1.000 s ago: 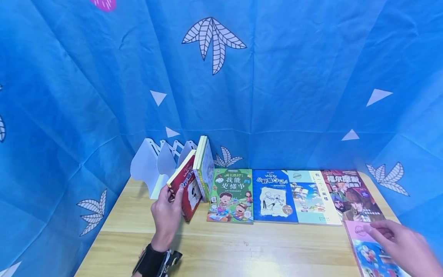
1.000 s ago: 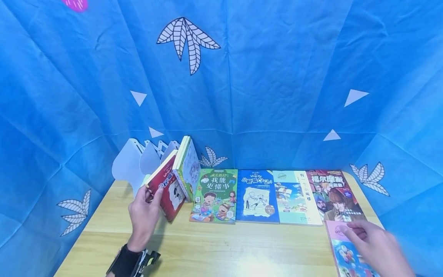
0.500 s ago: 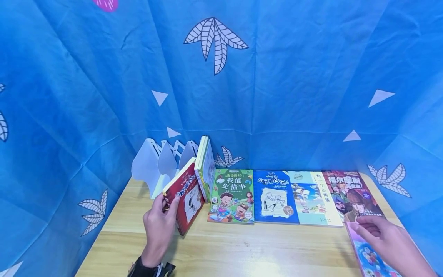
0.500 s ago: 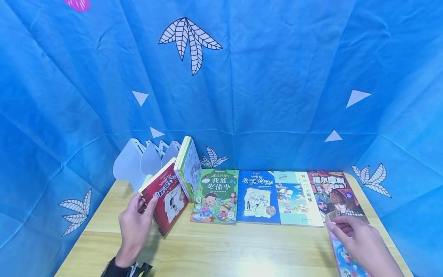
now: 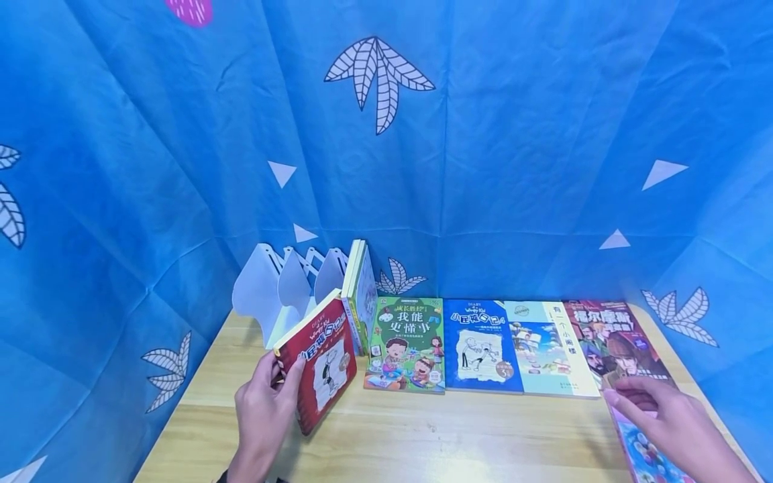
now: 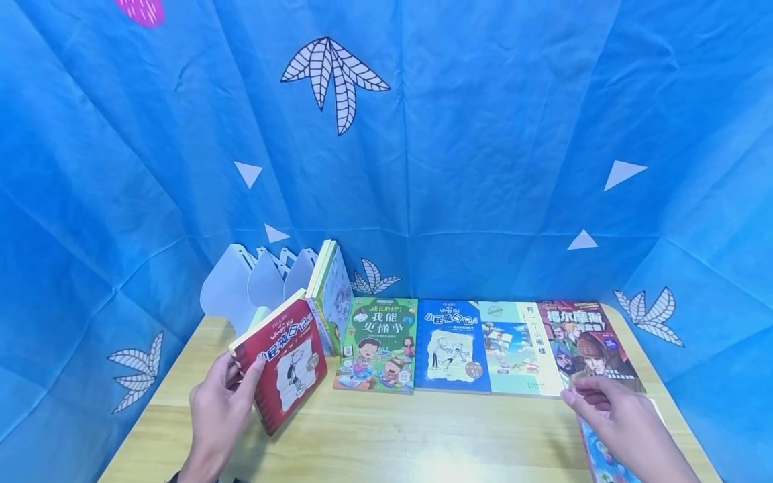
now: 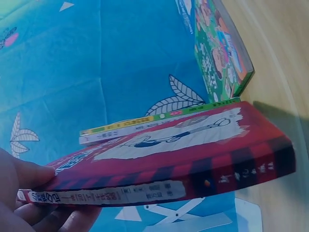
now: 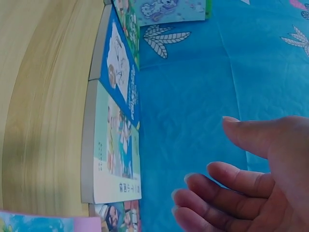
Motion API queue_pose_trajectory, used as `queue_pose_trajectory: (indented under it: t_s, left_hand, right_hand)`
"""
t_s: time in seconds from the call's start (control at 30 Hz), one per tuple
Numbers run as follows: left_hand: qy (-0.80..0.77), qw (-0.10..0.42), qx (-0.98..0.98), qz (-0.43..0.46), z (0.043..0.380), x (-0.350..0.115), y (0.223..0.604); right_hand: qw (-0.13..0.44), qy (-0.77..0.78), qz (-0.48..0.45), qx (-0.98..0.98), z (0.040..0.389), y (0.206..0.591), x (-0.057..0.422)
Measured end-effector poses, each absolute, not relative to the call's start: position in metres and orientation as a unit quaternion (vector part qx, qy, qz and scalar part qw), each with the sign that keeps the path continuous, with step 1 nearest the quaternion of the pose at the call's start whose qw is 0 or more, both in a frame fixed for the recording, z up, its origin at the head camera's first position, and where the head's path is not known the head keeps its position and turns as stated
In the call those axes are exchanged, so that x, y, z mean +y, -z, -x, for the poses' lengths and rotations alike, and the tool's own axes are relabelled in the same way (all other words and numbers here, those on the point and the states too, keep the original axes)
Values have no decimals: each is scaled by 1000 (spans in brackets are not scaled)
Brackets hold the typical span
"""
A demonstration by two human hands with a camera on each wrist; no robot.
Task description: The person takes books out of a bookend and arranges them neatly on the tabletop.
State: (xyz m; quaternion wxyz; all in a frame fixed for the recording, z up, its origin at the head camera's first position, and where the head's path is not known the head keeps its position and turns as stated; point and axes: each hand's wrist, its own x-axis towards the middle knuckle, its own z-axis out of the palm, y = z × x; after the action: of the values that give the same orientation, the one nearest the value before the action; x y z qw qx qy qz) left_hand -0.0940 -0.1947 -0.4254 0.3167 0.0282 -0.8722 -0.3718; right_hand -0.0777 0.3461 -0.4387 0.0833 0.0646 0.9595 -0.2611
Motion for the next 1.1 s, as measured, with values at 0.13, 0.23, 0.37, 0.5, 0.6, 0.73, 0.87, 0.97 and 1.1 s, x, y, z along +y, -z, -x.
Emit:
queue_pose_trajectory:
  t_s: [0.13, 0.23, 0.37, 0.5, 0.6, 0.73, 0.87, 0.97, 1.1]
  left_hand:
    - [370, 301, -878, -33, 87, -196, 419]
    - [373, 285, -882, -43, 81, -197, 415]
    - [369, 253, -892, -61, 75, -196, 410]
    - [368, 225, -900, -65, 71, -194, 407]
    - [378, 219, -897, -61, 69, -192, 405]
    - [405, 205, -889, -58, 68, -188, 402]
    - [436, 193, -878, -52, 69, -184, 400]
    - [450, 188, -872, -44, 69, -181, 398]
    - [466, 173, -867, -39, 69, -176, 396]
  right_hand:
    - [79, 256, -65, 961, 78, 438, 344]
    - [76, 259, -62, 961, 78, 437, 342]
    - [74, 267, -55, 959, 77, 436, 339]
    - [73, 272, -55, 958, 77, 435, 335]
    - [69, 272, -57, 958, 78, 435, 332]
    - [54, 270, -47, 960, 77, 435, 328]
    - [31, 264, -22, 964, 75, 436, 326]
    - [30, 262, -7, 965, 75, 436, 324]
    - [30, 275, 13, 961, 74, 435, 320]
